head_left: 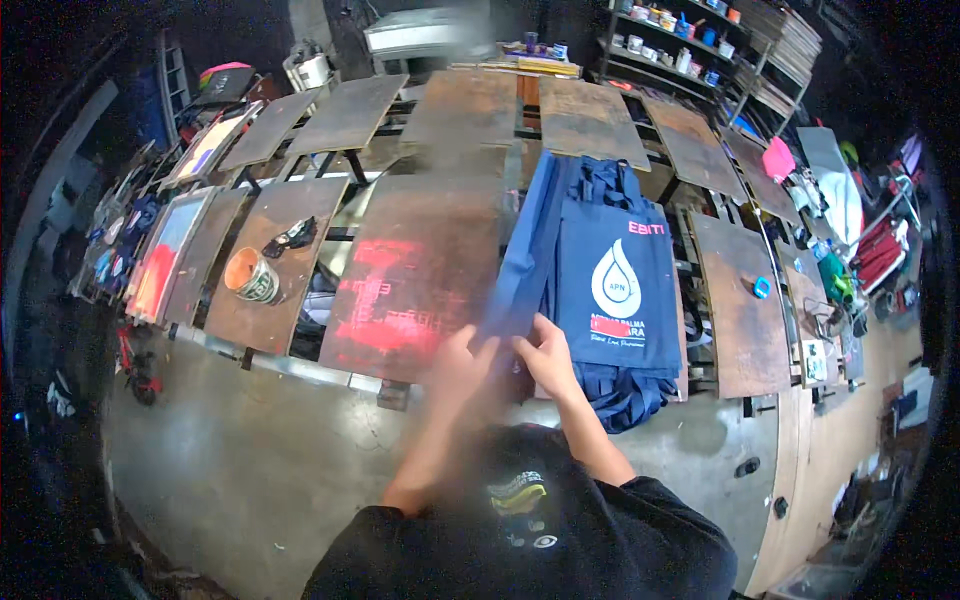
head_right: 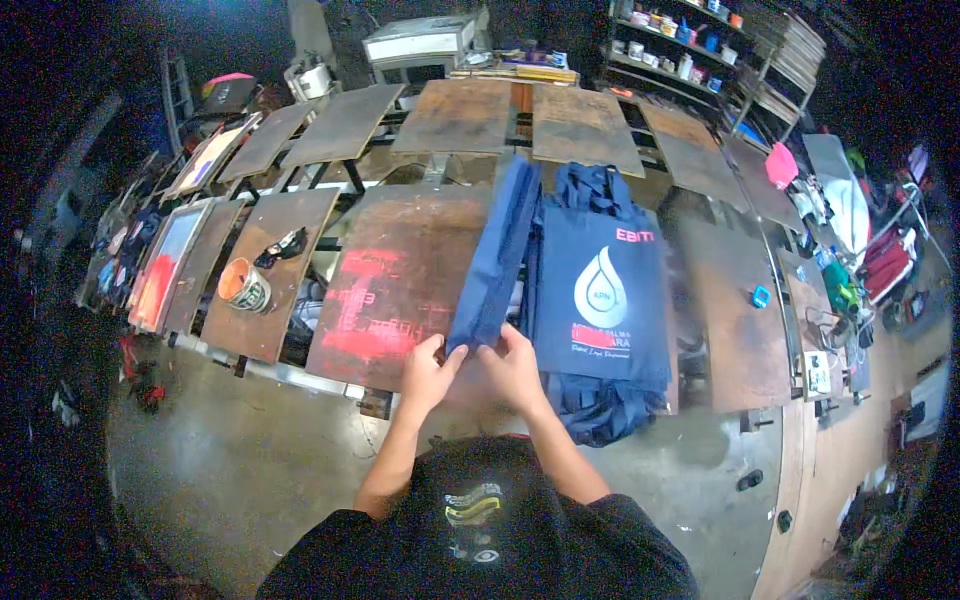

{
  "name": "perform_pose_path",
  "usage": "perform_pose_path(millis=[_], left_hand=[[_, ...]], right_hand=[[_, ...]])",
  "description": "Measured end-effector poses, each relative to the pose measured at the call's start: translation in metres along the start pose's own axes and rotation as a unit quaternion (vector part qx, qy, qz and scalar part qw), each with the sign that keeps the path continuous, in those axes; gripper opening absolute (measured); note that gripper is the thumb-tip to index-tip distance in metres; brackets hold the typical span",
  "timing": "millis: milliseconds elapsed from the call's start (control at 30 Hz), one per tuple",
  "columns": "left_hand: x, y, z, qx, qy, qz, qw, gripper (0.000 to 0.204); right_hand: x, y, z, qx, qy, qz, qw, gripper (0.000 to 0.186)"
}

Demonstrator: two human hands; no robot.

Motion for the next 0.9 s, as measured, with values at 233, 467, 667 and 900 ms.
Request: perform_pose_path(millis=[233,467,667,900], left_hand=[[-0.014,-0.044,-0.007,0.089,0.032,-0.123,0.988,0.025],[-0.047,-0.073,-0.011,0.138,0.001,-0.124,0.983,0.022],[-0.072,-0.1,-0.015,0.245,-0.097,-0.121,0.957,0.022],[-0.092,-0.136,-0.032,0.269,-0.134,-0.037,0.953,0.019]], right_hand=[[-0.04,0.037,-0.019,-0.063,-0.057,-0.029,0.996,0.021],[-0.057,0.071,-0.031,-0.132,-0.042,0.065,0.988,0.023],[-0.055,0.107,-0.037,-0.14,-0.033,0.138,0.98,0.024],[-0.074,0.155,-0.039,-0.138,-0.038,0.161,0.977,0.024]])
Point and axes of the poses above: each hand's wrist, its own z-axis towards the middle knuckle, its own y-axis out of the back of the hand, x = y × z, the point moved 1 cm from there along z, towards the middle knuckle, and after that the axes turned 14 degrees about -z, right-handed, at the moved point
